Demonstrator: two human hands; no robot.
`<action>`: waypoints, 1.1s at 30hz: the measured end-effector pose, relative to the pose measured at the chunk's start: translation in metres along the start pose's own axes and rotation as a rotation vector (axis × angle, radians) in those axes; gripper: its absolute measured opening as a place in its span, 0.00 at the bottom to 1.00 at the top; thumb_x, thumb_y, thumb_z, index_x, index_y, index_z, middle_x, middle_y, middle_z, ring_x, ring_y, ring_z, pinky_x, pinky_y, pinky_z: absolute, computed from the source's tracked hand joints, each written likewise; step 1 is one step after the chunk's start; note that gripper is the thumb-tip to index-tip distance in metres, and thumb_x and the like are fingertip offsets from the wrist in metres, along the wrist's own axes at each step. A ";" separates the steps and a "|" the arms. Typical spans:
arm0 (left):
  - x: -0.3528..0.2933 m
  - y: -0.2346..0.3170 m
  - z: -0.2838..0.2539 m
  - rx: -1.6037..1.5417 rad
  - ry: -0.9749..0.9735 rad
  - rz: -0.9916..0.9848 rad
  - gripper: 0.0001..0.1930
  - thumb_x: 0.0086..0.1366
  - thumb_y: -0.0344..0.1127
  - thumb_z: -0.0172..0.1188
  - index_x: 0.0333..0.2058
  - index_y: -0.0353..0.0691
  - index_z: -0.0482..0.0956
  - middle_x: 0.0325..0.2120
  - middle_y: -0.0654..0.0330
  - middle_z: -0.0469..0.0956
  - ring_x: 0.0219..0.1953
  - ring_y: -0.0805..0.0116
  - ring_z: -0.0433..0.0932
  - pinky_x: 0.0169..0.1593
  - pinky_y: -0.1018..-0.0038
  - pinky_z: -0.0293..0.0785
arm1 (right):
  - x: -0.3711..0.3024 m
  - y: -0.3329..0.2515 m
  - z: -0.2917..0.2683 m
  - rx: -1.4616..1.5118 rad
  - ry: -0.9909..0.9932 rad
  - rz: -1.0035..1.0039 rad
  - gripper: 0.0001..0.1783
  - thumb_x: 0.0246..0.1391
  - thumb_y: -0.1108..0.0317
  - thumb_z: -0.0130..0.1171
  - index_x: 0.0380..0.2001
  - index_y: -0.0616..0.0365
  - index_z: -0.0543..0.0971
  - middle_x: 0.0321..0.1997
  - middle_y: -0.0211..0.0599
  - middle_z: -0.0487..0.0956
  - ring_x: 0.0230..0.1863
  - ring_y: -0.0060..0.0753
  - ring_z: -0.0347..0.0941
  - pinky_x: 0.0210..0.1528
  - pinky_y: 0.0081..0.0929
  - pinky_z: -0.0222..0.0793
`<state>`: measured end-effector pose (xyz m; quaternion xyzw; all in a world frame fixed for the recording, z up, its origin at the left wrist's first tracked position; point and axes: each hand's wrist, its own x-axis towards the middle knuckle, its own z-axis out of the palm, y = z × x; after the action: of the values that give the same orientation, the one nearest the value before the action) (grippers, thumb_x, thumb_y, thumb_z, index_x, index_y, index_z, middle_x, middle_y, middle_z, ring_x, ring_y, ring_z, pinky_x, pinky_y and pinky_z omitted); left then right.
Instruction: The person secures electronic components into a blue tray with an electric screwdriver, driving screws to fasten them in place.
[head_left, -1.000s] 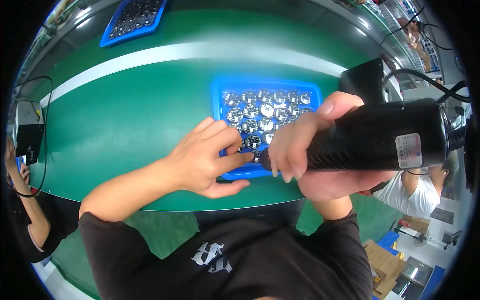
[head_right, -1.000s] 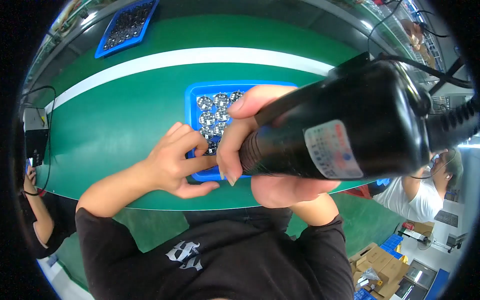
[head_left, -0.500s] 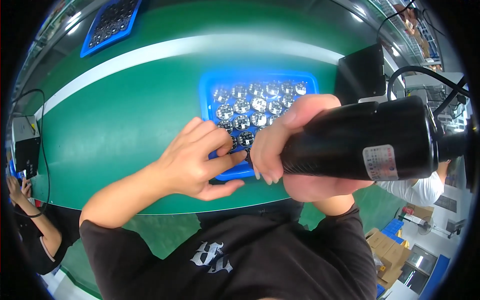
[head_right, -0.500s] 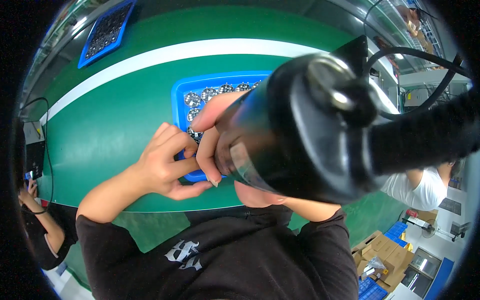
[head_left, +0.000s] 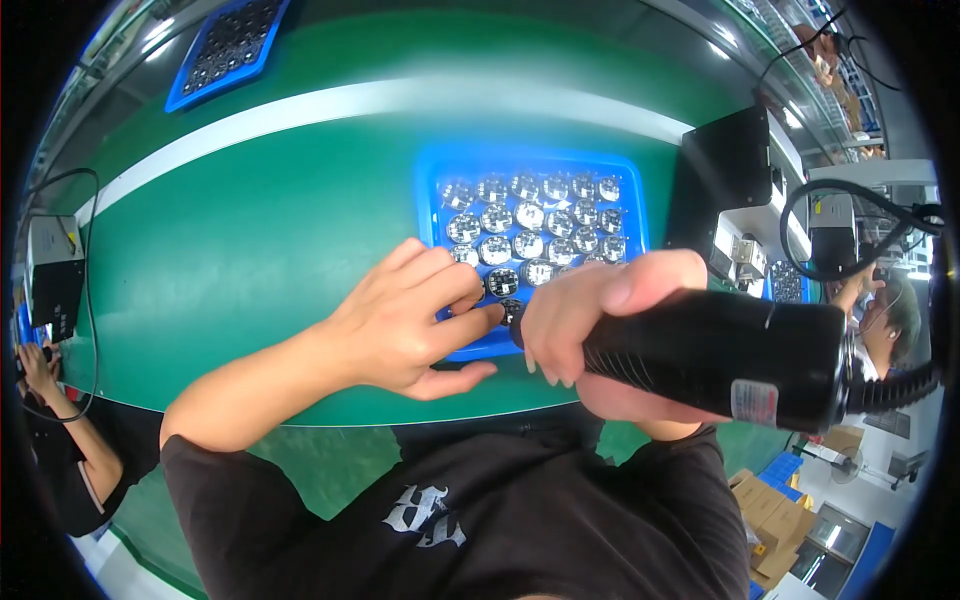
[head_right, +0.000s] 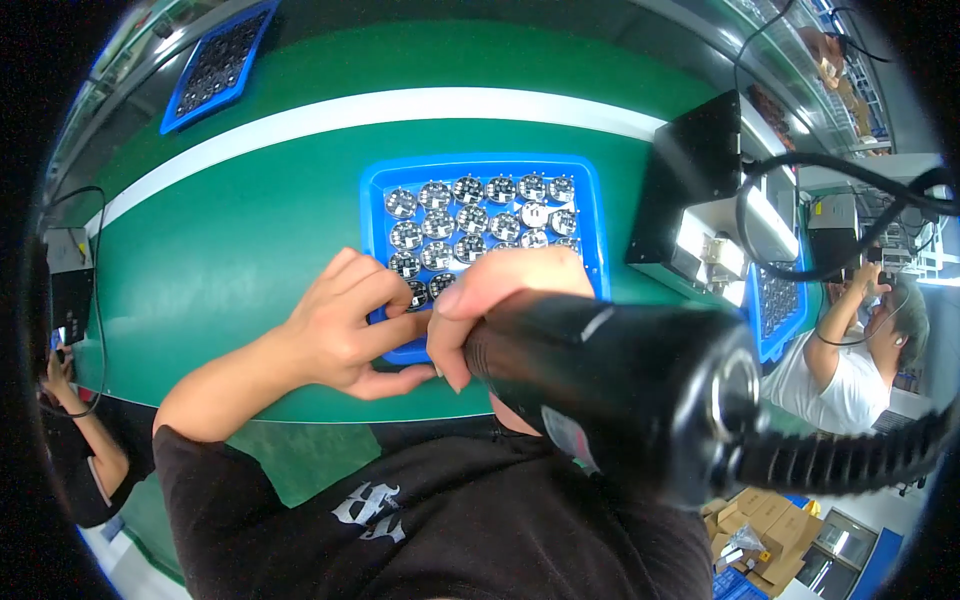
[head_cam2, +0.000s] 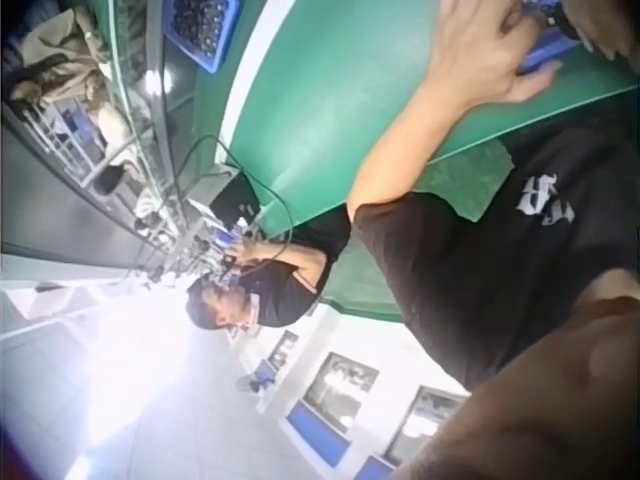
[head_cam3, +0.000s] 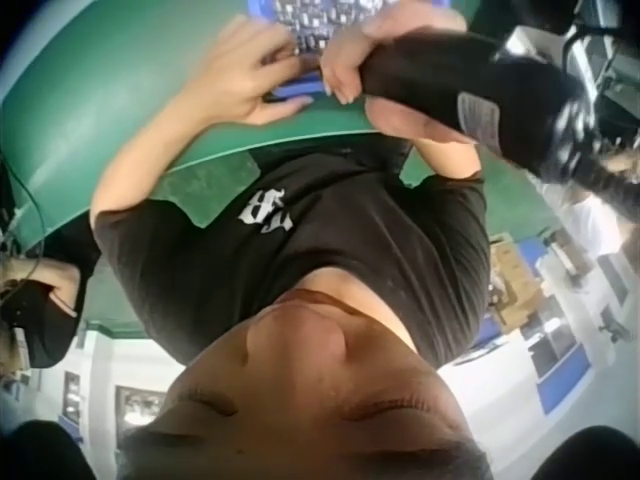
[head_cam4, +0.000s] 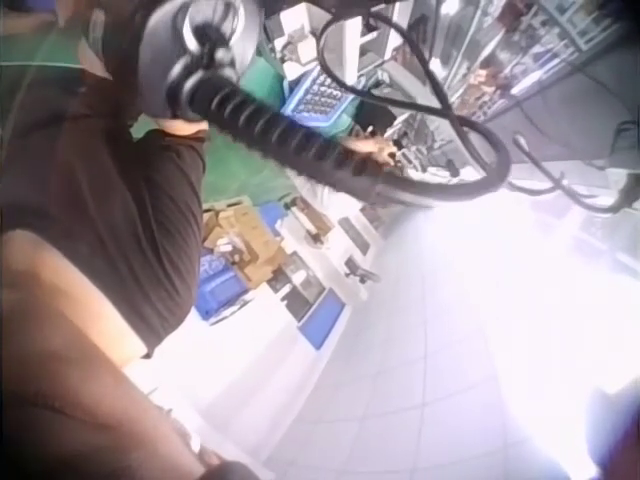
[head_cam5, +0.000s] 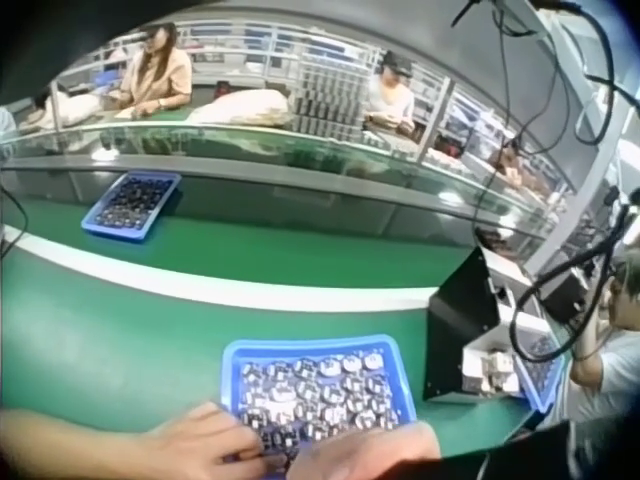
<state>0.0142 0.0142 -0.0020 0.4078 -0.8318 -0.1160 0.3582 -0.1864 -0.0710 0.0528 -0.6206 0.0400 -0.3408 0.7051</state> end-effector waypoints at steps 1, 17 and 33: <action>0.000 0.000 0.000 0.005 -0.006 -0.002 0.18 0.46 0.43 0.72 0.34 0.41 0.82 0.27 0.64 0.65 0.30 0.65 0.66 0.34 0.68 0.59 | -0.001 0.000 0.000 0.004 -0.004 -0.010 0.22 0.54 0.56 0.54 0.46 0.62 0.69 0.22 0.44 0.75 0.20 0.30 0.72 0.24 0.25 0.68; 0.003 0.005 -0.002 -0.005 -0.089 -0.090 0.21 0.45 0.48 0.72 0.35 0.42 0.82 0.27 0.65 0.64 0.32 0.65 0.65 0.36 0.68 0.57 | 0.002 0.022 0.000 -0.124 -0.195 -0.234 0.22 0.56 0.71 0.63 0.49 0.56 0.65 0.22 0.41 0.76 0.18 0.38 0.70 0.26 0.36 0.70; 0.013 0.038 0.012 0.276 -0.109 0.011 0.29 0.40 0.53 0.74 0.41 0.43 0.83 0.27 0.61 0.63 0.30 0.62 0.64 0.35 0.65 0.57 | -0.052 -0.095 -0.064 -0.358 0.536 -0.352 0.53 0.53 0.17 0.28 0.55 0.60 0.62 0.16 0.35 0.70 0.13 0.31 0.67 0.18 0.28 0.68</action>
<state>-0.0223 0.0271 0.0146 0.4416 -0.8603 -0.0204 0.2539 -0.2976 -0.0974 0.1048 -0.6202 0.1752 -0.5949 0.4804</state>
